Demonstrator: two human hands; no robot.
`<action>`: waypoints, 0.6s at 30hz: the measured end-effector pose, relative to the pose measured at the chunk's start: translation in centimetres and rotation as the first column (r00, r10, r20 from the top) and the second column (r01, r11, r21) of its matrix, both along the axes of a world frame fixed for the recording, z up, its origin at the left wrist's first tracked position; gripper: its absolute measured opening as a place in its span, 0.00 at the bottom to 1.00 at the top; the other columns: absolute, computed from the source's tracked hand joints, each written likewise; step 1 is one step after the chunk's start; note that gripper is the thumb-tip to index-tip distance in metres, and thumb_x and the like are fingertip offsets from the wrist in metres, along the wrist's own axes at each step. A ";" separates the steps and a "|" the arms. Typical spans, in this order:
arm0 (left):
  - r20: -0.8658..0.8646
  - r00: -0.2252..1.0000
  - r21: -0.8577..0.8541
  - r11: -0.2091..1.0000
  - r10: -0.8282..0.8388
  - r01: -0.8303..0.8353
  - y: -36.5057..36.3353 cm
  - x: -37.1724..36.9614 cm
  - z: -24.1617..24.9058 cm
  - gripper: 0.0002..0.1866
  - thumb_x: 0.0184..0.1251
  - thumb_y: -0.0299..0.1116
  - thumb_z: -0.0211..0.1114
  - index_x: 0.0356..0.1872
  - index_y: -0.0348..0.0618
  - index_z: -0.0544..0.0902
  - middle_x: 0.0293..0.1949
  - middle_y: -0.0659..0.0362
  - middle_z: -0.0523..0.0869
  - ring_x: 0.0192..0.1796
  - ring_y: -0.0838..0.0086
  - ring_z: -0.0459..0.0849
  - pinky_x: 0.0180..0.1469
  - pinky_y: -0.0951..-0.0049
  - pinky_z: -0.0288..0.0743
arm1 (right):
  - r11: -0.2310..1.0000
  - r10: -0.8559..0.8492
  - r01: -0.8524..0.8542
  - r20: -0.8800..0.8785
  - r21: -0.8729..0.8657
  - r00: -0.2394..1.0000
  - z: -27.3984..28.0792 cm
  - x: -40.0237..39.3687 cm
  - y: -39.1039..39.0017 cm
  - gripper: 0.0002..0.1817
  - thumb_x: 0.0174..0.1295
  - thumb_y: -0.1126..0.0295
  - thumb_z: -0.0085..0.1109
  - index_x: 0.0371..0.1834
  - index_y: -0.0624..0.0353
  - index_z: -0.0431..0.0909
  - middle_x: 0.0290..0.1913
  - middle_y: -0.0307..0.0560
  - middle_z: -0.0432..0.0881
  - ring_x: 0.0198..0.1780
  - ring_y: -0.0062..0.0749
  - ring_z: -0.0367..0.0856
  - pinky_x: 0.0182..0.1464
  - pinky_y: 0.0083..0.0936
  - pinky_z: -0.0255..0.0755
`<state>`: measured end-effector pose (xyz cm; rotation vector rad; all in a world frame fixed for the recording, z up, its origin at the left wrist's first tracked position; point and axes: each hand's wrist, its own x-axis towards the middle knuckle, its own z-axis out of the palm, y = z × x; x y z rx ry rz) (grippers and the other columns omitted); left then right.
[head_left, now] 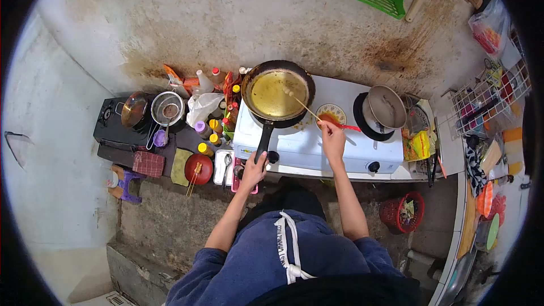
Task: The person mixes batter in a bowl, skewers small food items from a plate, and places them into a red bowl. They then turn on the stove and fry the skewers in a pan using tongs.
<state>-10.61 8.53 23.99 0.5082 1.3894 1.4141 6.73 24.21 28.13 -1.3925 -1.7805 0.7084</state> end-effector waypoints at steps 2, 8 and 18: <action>-0.115 0.993 0.060 0.998 -0.013 0.021 0.1 0.0 -2.1 0.13 0.63 0.41 0.52 0.27 0.42 0.68 0.16 0.66 0.68 0.11 0.85 0.62 0.11 0.83 0.54 | 1.000 -0.012 0.012 0.022 0.008 1.000 -0.7 -0.3 -0.6 0.10 0.56 0.65 0.50 0.34 0.57 0.79 0.15 0.46 0.73 0.17 0.30 0.71 0.22 0.27 0.62; -0.075 0.997 0.043 0.999 -0.016 0.020 -0.1 0.9 -1.9 0.13 0.62 0.41 0.53 0.28 0.42 0.68 0.16 0.66 0.68 0.12 0.86 0.63 0.11 0.84 0.55 | 1.000 -0.026 0.029 0.158 -0.011 0.987 -1.9 -0.6 -2.0 0.10 0.56 0.64 0.50 0.33 0.56 0.79 0.23 0.53 0.76 0.26 0.45 0.76 0.27 0.34 0.67; 0.020 0.999 0.008 1.000 0.029 -0.030 0.0 1.8 -3.1 0.12 0.63 0.40 0.52 0.31 0.42 0.69 0.16 0.67 0.68 0.10 0.85 0.62 0.10 0.84 0.53 | 1.000 -0.006 0.001 0.178 0.025 0.984 -5.1 -0.7 -2.4 0.10 0.55 0.66 0.50 0.35 0.56 0.79 0.29 0.52 0.78 0.28 0.44 0.76 0.31 0.33 0.68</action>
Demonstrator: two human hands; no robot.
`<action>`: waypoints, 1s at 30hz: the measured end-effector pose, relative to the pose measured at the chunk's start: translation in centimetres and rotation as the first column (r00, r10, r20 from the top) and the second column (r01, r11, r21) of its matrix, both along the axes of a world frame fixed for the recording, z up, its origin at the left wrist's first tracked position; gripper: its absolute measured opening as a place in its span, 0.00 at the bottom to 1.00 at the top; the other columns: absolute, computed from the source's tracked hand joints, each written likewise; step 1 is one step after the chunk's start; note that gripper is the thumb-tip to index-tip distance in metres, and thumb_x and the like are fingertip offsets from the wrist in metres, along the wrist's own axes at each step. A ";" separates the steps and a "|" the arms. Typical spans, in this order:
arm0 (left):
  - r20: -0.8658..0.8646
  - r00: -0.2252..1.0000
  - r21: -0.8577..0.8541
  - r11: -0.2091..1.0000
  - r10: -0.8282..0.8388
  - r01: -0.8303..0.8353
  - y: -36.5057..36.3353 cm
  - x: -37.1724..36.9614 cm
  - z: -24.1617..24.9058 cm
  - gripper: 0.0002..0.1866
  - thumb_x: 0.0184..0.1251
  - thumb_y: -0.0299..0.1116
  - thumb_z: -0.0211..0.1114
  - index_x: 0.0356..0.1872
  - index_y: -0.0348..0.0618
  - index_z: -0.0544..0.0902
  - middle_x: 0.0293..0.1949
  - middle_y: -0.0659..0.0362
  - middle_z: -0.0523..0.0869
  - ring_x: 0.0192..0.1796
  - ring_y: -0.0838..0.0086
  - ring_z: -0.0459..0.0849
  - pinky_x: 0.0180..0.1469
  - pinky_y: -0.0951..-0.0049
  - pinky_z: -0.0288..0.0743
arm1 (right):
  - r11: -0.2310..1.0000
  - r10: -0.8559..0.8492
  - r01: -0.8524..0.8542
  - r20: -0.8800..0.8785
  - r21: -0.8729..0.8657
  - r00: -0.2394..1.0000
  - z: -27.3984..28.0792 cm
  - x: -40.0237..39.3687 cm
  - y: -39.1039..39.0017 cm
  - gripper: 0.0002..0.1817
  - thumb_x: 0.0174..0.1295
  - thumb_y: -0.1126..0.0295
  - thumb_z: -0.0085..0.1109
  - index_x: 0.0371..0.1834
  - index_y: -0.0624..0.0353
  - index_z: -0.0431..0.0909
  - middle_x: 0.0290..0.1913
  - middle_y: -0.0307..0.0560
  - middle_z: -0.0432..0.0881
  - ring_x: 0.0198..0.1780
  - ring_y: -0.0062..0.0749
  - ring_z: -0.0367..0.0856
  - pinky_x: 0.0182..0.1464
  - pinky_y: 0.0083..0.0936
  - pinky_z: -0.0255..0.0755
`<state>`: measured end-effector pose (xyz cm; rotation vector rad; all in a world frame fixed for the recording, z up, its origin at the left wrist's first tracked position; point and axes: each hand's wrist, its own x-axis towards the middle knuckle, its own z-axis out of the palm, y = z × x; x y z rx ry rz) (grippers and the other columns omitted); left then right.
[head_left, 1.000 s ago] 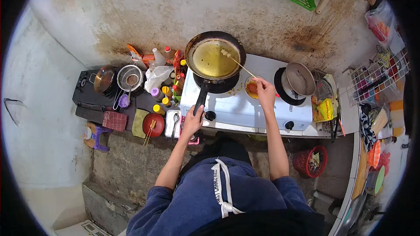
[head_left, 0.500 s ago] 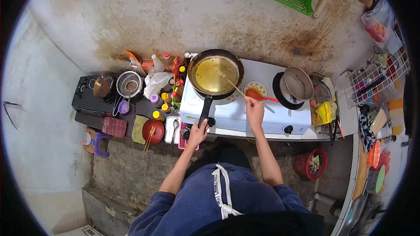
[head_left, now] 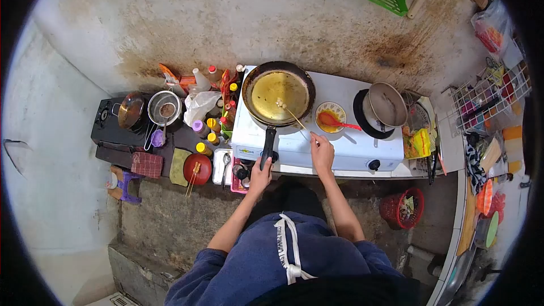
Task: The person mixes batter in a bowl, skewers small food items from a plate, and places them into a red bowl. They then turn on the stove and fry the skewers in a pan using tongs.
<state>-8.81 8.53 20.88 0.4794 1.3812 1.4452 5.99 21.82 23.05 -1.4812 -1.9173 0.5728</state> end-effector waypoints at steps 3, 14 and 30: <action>0.019 0.999 -0.035 0.999 -0.032 0.032 -0.1 -0.1 0.1 0.11 0.63 0.40 0.51 0.32 0.42 0.68 0.17 0.65 0.69 0.10 0.84 0.63 0.10 0.83 0.54 | 1.000 0.014 -0.014 0.005 -0.009 1.000 0.3 -0.1 -0.1 0.10 0.55 0.67 0.50 0.36 0.55 0.79 0.29 0.50 0.79 0.28 0.43 0.77 0.32 0.32 0.69; 0.091 0.989 0.059 0.992 -0.119 0.114 -0.4 -1.4 -1.7 0.13 0.65 0.41 0.46 0.37 0.40 0.70 0.25 0.61 0.76 0.15 0.80 0.69 0.18 0.82 0.63 | 0.994 0.105 -0.105 0.009 -0.003 0.994 -0.1 -0.4 0.3 0.07 0.51 0.69 0.55 0.32 0.55 0.79 0.24 0.49 0.80 0.27 0.41 0.79 0.30 0.31 0.71; -0.041 0.994 0.035 0.994 -0.105 0.107 -0.5 -1.2 -1.3 0.13 0.65 0.39 0.47 0.37 0.41 0.72 0.26 0.63 0.77 0.23 0.83 0.71 0.27 0.84 0.63 | 0.879 0.442 -0.476 0.345 0.017 0.828 2.9 -0.6 3.1 0.10 0.45 0.76 0.53 0.32 0.59 0.80 0.30 0.55 0.79 0.31 0.45 0.78 0.35 0.35 0.72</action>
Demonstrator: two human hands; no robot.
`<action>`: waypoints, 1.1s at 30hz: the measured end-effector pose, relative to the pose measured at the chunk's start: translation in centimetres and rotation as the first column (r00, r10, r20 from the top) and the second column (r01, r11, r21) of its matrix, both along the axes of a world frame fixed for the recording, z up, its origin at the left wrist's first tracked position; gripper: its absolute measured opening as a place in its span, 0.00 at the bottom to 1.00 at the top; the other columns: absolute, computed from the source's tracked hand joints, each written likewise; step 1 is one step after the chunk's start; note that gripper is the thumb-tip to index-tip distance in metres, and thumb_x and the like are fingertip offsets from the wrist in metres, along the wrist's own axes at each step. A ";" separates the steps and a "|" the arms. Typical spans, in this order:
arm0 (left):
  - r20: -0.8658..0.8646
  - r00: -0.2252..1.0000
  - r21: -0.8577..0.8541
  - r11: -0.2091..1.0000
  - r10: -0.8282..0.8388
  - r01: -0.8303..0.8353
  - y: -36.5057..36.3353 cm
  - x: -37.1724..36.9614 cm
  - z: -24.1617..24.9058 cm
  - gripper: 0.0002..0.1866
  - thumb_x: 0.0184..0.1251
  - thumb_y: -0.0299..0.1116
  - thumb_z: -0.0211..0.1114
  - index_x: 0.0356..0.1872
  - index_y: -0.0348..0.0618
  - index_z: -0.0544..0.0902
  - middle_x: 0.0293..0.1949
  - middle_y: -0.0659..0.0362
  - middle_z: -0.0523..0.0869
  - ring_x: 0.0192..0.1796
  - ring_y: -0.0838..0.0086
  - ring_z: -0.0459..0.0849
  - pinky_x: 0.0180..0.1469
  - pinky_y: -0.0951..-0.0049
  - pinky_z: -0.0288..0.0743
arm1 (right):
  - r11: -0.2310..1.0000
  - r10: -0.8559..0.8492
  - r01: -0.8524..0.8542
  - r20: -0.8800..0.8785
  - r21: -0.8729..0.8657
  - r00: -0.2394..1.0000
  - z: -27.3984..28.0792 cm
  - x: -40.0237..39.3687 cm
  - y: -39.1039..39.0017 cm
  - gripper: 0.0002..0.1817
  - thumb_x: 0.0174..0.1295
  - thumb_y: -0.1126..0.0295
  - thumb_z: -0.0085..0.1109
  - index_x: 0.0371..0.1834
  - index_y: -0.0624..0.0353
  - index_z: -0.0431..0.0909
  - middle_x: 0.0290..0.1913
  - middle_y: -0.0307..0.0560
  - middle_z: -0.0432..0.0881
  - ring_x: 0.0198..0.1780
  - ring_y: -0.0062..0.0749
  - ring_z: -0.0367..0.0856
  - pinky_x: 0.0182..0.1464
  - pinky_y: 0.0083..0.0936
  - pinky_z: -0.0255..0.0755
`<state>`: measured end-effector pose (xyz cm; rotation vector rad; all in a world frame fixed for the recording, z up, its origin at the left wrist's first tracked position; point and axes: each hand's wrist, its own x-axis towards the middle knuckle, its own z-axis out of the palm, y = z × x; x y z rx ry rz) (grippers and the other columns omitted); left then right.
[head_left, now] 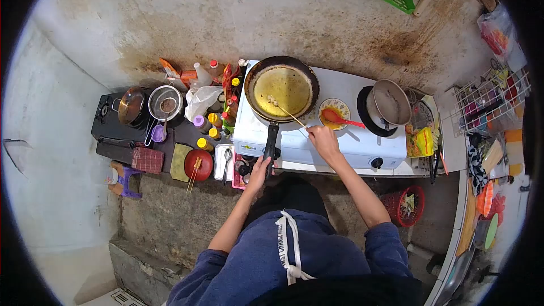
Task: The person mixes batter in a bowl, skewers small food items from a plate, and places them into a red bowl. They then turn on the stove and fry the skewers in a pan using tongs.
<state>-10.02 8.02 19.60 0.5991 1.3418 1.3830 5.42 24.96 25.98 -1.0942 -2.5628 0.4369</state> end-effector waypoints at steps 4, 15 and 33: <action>0.021 1.000 0.010 1.000 0.005 -0.005 0.0 -0.1 -0.7 0.12 0.65 0.39 0.47 0.37 0.40 0.72 0.26 0.63 0.77 0.23 0.83 0.71 0.27 0.84 0.64 | 1.000 -0.007 0.007 0.027 -0.005 1.000 0.1 -0.4 0.3 0.10 0.44 0.77 0.53 0.31 0.59 0.80 0.28 0.56 0.78 0.30 0.47 0.78 0.35 0.37 0.72; 0.029 0.999 -0.030 0.999 0.019 -0.019 0.0 0.2 0.6 0.13 0.65 0.40 0.47 0.38 0.41 0.72 0.26 0.62 0.77 0.23 0.83 0.71 0.28 0.84 0.64 | 0.989 -0.092 0.079 -0.106 -0.122 0.990 -0.1 -0.8 -0.3 0.10 0.44 0.75 0.52 0.31 0.59 0.80 0.24 0.59 0.77 0.28 0.51 0.77 0.34 0.38 0.71; 0.046 0.998 -0.074 0.997 -0.033 0.037 -0.1 -0.2 0.9 0.19 0.66 0.46 0.41 0.40 0.40 0.72 0.28 0.60 0.78 0.25 0.80 0.73 0.31 0.82 0.67 | 0.939 -0.245 0.162 -0.258 -0.305 0.934 -0.8 -0.4 -1.8 0.12 0.50 0.66 0.56 0.34 0.61 0.79 0.24 0.55 0.79 0.28 0.44 0.79 0.34 0.32 0.73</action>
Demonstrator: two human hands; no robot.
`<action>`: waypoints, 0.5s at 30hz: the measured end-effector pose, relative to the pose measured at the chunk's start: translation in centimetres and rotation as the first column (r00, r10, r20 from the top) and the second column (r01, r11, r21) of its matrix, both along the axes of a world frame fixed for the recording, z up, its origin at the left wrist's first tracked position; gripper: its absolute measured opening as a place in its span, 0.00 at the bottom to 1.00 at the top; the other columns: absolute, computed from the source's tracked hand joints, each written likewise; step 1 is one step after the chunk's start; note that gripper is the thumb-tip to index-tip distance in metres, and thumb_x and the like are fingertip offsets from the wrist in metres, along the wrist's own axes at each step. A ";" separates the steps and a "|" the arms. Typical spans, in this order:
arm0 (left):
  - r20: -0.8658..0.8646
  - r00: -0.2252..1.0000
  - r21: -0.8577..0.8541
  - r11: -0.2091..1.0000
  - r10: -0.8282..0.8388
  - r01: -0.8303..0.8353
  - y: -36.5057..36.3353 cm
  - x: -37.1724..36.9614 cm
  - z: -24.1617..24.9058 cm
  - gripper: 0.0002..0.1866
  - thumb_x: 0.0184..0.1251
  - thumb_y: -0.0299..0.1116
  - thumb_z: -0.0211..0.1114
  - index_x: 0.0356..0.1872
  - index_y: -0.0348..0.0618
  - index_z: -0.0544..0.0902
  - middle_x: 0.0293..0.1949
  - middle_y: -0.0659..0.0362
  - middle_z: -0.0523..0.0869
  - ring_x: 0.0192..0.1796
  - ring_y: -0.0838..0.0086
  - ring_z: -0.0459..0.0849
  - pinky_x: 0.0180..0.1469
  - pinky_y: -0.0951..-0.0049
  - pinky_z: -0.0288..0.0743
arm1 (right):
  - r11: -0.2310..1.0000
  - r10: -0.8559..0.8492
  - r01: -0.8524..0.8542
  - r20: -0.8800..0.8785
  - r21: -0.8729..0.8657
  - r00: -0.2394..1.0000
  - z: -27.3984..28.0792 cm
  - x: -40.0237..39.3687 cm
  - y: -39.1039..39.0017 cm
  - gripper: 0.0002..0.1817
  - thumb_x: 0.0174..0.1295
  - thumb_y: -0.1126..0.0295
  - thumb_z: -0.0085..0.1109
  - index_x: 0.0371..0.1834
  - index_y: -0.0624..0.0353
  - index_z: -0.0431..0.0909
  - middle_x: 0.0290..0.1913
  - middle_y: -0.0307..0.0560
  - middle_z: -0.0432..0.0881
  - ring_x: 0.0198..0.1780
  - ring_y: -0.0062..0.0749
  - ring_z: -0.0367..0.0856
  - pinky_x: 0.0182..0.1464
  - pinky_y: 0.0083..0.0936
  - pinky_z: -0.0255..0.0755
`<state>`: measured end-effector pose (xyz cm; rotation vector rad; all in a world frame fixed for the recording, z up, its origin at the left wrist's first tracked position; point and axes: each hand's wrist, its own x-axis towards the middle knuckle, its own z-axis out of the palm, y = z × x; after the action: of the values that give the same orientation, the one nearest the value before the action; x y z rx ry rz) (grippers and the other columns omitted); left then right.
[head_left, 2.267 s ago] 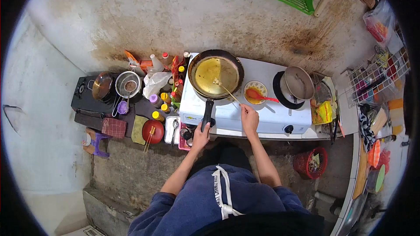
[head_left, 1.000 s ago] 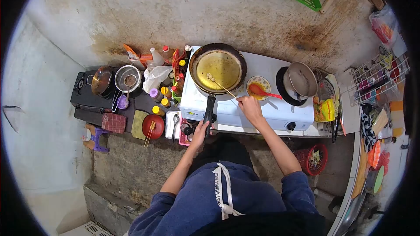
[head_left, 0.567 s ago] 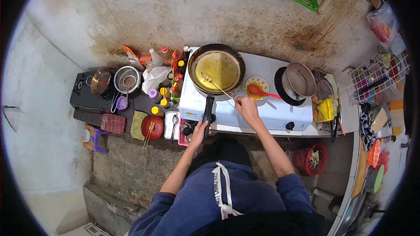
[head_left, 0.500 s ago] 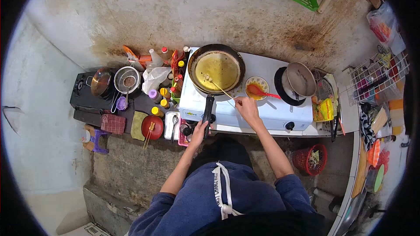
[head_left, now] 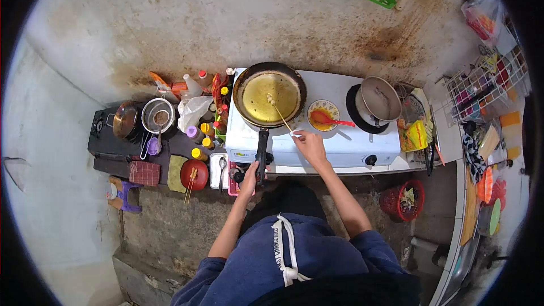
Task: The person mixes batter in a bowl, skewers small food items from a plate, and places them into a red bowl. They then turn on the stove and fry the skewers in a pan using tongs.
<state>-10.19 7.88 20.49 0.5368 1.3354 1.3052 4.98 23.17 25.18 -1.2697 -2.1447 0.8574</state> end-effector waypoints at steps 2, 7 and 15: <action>0.144 0.987 -0.075 0.995 0.074 -0.064 -0.3 -0.1 -1.2 0.22 0.67 0.49 0.38 0.42 0.39 0.72 0.29 0.58 0.79 0.25 0.78 0.74 0.31 0.80 0.68 | 0.998 -0.018 0.016 -0.031 -0.059 0.999 0.1 0.1 -0.5 0.13 0.51 0.65 0.56 0.35 0.61 0.78 0.25 0.55 0.79 0.29 0.44 0.79 0.34 0.32 0.73; 0.410 0.895 -0.159 0.980 0.176 -0.119 -2.0 -0.2 -6.9 0.21 0.65 0.49 0.41 0.38 0.41 0.74 0.28 0.58 0.79 0.22 0.78 0.73 0.24 0.79 0.66 | 0.981 -0.173 0.166 -0.063 -0.098 0.983 0.8 1.6 -2.5 0.14 0.52 0.63 0.55 0.38 0.60 0.77 0.25 0.55 0.79 0.30 0.44 0.79 0.34 0.32 0.73; -0.073 0.819 -0.172 0.816 -0.570 0.552 -5.2 3.2 -7.3 0.15 0.60 0.39 0.55 0.38 0.39 0.81 0.36 0.61 0.82 0.32 0.83 0.76 0.32 0.83 0.67 | 0.951 -0.032 0.043 0.042 -0.306 0.999 -4.1 8.7 -9.7 0.13 0.52 0.65 0.51 0.40 0.56 0.76 0.30 0.48 0.80 0.32 0.37 0.80 0.36 0.29 0.72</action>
<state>-7.00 2.70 13.15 0.8473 1.2255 0.6881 13.68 13.48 21.04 -1.4807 -2.0640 1.1958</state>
